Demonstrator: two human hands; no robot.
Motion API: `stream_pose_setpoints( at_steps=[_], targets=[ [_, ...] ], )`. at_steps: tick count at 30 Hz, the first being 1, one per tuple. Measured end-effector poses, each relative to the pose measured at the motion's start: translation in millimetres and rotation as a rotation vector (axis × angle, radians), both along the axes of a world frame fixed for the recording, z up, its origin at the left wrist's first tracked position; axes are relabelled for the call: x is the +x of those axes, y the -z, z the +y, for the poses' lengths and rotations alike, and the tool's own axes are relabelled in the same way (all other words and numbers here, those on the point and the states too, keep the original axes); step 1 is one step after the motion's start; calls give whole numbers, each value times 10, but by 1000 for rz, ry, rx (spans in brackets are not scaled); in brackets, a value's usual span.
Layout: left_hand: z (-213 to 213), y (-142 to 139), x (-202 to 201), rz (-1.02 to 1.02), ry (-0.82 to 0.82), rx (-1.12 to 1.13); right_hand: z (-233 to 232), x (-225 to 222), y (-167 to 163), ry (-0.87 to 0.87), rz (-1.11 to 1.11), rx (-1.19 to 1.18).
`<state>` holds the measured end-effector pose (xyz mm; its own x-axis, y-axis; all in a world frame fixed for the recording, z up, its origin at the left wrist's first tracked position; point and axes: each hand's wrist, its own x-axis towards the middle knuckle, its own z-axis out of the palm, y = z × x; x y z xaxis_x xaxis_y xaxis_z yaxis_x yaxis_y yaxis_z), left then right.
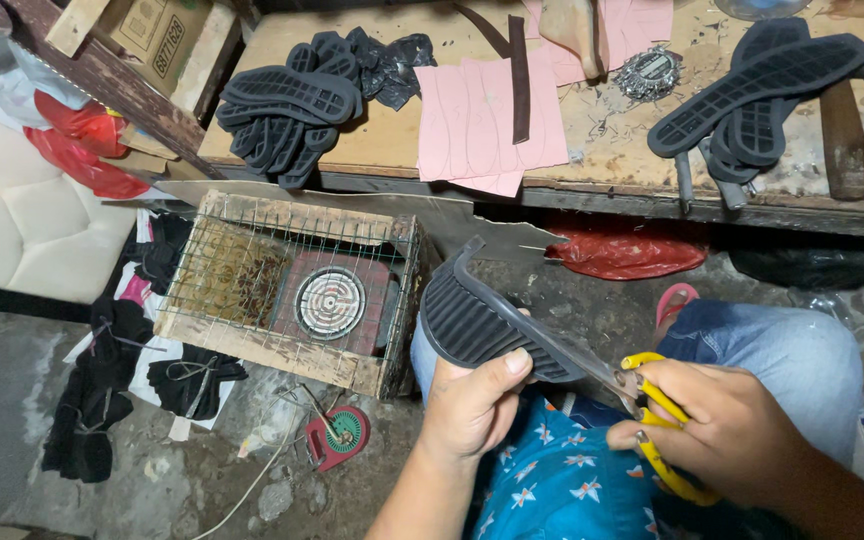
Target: The person trims the edges of a black rubber shoe sole using yellow-handled scissors. They rotate the sole to cut along the perimeter, then place the trimmed sole on a workbench with other soles. The person briefly sharpens the scissors with a metal file before picking up another sole to continue trimming.
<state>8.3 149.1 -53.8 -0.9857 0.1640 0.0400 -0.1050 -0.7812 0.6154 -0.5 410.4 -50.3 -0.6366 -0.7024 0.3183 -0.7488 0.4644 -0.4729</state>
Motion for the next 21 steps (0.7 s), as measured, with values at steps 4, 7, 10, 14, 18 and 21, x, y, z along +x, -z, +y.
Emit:
stream_pose_setpoints(
  at_steps=[4, 7, 10, 14, 18, 21],
  targets=[
    [-11, 3, -3, 7, -12, -17, -13, -21, -14, -39, 70, -6],
    [-12, -10, 1, -14, -13, -17, -37, -15, -5, -44, 143, -23],
    [-18, -44, 2, -12, -5, -35, -48, -11, 4, 26, 97, 0],
    [-19, -78, 9, 5, 0, -40, -17, -21, 21, -24, 150, -17],
    [-16, -36, 10, 31, 10, -31, 22, -19, 70, -3, 108, 10],
    [-25, 32, -10, 14, 32, 102, 0, 21, 129, 301, -245, 1]
  ],
)
